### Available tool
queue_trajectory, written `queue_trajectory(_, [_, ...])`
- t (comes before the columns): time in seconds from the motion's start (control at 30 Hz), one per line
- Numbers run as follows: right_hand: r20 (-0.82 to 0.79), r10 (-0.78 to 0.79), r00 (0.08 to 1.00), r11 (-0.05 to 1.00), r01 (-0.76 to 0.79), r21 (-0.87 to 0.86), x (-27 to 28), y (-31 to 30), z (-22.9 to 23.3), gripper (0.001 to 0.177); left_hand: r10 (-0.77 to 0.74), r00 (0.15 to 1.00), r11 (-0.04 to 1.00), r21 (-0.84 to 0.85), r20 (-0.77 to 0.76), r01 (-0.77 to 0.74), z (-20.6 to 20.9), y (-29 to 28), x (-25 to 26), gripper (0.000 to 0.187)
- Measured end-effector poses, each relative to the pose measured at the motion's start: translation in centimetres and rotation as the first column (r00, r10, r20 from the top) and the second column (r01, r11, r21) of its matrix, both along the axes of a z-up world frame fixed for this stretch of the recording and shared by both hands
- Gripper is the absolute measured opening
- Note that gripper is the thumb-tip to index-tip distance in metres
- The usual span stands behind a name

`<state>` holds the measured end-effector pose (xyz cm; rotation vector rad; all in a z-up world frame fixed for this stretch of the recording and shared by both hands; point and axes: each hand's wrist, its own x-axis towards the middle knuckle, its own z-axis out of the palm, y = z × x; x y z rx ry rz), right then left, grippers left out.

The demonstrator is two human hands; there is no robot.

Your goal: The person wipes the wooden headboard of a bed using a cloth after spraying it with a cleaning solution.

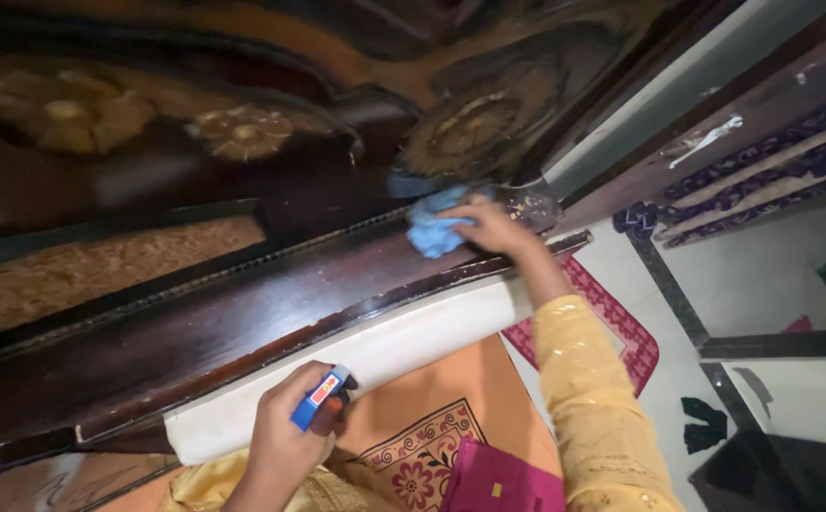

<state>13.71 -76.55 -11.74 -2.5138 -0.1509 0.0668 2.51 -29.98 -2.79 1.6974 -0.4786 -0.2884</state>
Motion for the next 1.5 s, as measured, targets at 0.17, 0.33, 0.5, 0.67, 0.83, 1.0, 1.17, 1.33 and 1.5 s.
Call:
queue_trajectory(0.17, [0.182,-0.499,0.847,0.694,0.516,-0.502,-4.9,-14.7,-0.6,0.046,0.033,0.998,0.999,-0.006,-0.062,-0.034,0.3,1.9,-0.5,0.052])
queue_trajectory(0.33, [0.43,-0.88,0.203,0.263,0.961,0.084,-8.0,-16.3,5.7,0.033,0.092,0.995,0.995,0.028,-0.049,-0.091,0.3,3.7,-1.3,0.052])
queue_trajectory(0.5, [0.534,-0.501,0.681,0.737,0.659,-0.148,-6.8,-4.1,10.8,0.032,0.066,0.998,0.997,-0.043,-0.001,-0.066,0.1,4.2,-1.0,0.049])
queue_trajectory(0.67, [0.191,-0.089,0.977,0.992,0.104,-0.067,-1.7,1.9,1.7,0.039,0.023,1.0,0.999,-0.033,-0.002,-0.023,0.3,5.7,-0.9,0.051])
queue_trajectory(0.83, [0.137,-0.494,0.858,0.721,0.493,-0.487,-3.7,-7.5,-1.1,0.037,0.047,0.998,0.999,-0.012,-0.042,-0.047,0.1,7.9,-1.5,0.05])
queue_trajectory(1.0, [0.648,-0.726,0.228,0.336,0.941,0.045,-11.4,-15.6,6.0,0.041,0.121,0.992,0.991,0.062,0.036,-0.123,-0.9,8.7,-2.1,0.047])
queue_trajectory(1.17, [0.587,-0.624,0.517,0.623,0.782,-0.026,-14.2,-10.2,10.0,0.03,0.027,0.999,0.999,-0.037,-0.017,-0.028,-0.2,6.5,-1.9,0.046])
queue_trajectory(1.33, [0.459,-0.734,0.5,0.673,0.627,0.392,-18.4,-3.9,7.6,0.031,-0.013,0.992,0.999,0.04,0.122,0.008,3.0,4.5,0.6,0.042])
queue_trajectory(1.5, [0.43,-0.817,0.385,0.558,0.717,0.418,-27.5,2.2,1.7,0.029,0.013,0.918,0.977,0.191,0.396,-0.096,6.8,3.2,3.8,0.042])
